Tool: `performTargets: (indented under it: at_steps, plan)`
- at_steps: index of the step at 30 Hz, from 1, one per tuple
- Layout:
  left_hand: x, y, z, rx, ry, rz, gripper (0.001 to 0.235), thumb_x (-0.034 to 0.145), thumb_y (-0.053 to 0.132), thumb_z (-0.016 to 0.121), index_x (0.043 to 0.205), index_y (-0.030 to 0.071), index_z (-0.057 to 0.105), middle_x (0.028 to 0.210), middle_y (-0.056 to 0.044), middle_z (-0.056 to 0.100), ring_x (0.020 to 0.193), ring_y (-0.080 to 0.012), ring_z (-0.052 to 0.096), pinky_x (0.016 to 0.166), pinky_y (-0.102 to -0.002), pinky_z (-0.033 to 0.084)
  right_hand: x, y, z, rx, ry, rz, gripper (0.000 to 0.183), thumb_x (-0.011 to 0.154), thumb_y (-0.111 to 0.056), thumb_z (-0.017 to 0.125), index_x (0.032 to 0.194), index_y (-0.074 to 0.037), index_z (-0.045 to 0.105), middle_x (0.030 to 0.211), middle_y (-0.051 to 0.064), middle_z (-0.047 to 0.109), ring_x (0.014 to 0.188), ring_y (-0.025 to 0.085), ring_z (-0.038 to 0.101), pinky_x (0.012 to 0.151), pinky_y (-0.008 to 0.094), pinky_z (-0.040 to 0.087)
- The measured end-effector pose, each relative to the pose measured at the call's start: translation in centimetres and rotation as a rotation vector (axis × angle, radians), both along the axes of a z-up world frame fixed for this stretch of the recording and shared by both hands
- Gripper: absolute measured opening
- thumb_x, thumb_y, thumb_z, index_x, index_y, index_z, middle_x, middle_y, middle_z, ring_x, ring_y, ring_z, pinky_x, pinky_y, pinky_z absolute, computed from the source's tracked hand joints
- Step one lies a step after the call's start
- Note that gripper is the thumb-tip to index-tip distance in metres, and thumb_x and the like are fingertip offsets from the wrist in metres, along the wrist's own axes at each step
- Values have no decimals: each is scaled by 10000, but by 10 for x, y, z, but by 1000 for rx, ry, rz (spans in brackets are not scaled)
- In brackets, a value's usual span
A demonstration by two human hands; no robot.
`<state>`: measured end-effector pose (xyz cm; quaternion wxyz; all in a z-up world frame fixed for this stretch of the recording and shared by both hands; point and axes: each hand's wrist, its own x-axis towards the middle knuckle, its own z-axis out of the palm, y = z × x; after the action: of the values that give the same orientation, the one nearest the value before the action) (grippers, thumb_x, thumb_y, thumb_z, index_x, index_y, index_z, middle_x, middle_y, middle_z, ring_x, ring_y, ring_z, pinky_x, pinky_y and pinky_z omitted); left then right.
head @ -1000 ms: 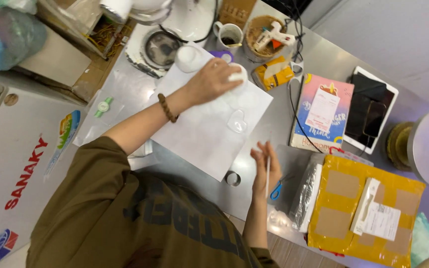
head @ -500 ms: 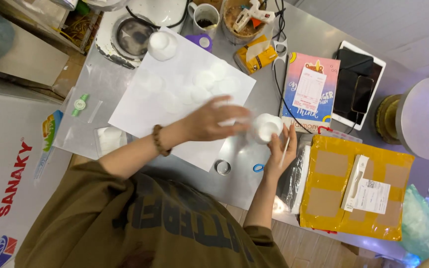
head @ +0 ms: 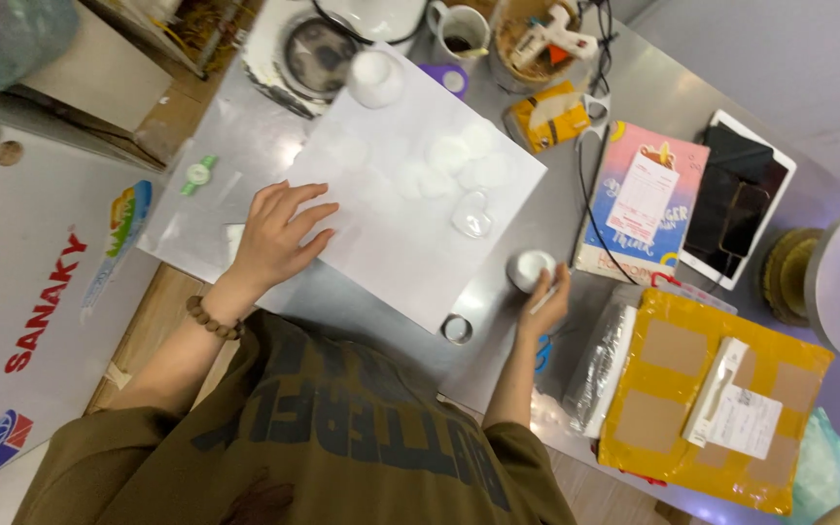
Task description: Applying liquid to small circular fondant pieces and arranging them on a white board using a paintbrush.
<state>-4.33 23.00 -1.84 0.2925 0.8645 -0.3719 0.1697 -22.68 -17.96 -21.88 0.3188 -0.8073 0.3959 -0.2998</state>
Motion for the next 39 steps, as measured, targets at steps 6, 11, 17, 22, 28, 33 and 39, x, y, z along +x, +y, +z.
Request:
performTargets:
  at_steps: [6, 11, 17, 22, 28, 33, 39]
  plan:
    - [63, -13, -18, -173, 103, 35, 307, 867, 160, 799, 1159, 114, 716, 1285, -106, 620, 1147, -296, 632, 999, -474, 448, -6, 18, 26, -64, -13, -8, 276, 1098, -312, 630, 1262, -105, 709, 1205, 160, 728, 1115, 368, 685, 927, 488, 557]
    - [152, -63, -59, 39, 222, 90, 720, 818, 341, 868, 1378, 42, 527, 1425, -228, 431, 1275, -422, 478, 1050, -535, 412, -1, 26, 33, -117, -49, -80, 257, 1086, -218, 570, 1170, -31, 725, 1156, 166, 747, 1053, 326, 708, 900, 420, 556]
    - [207, -95, -76, 190, 348, 66, 1087, 745, 414, 933, 1532, 1, 307, 1457, -276, 457, 1289, -426, 508, 1030, -503, 464, -22, 68, 84, -94, -165, -134, 277, 1059, -163, 518, 1169, 14, 700, 1126, 143, 743, 993, 248, 701, 894, 348, 541]
    - [202, -92, -66, 190, 303, -14, 988, 730, 161, 883, 1531, 34, 317, 1397, -210, 560, 1225, -358, 585, 1022, -426, 493, -65, 105, 95, -66, -181, -172, 219, 1042, -74, 555, 1178, 18, 699, 1116, 133, 739, 911, 213, 694, 815, 325, 557]
    - [104, -144, 16, -91, 283, -173, 989, 760, 118, 953, 1525, 87, 327, 1436, -146, 494, 1311, -334, 539, 1142, -449, 442, -118, 148, 42, -30, 40, -119, 246, 1036, -155, 610, 1256, -84, 695, 1058, 87, 753, 919, 194, 702, 828, 319, 562]
    - [-17, -288, 9, -198, 498, -579, 930, 646, 372, 977, 1427, 151, 523, 1328, -153, 562, 1210, -411, 614, 1022, -518, 524, -99, 163, 83, -92, -182, 156, 225, 922, 77, 697, 1079, -59, 783, 1024, 132, 780, 937, 323, 745, 790, 382, 592]
    - [-39, -430, -202, 278, 454, -153, 880, 644, 413, 918, 1371, 103, 532, 1081, -140, 641, 979, -373, 712, 788, -518, 588, -104, 126, 104, -114, -250, 198, 206, 952, 39, 665, 1105, -48, 773, 1062, 144, 769, 927, 330, 737, 760, 414, 583]
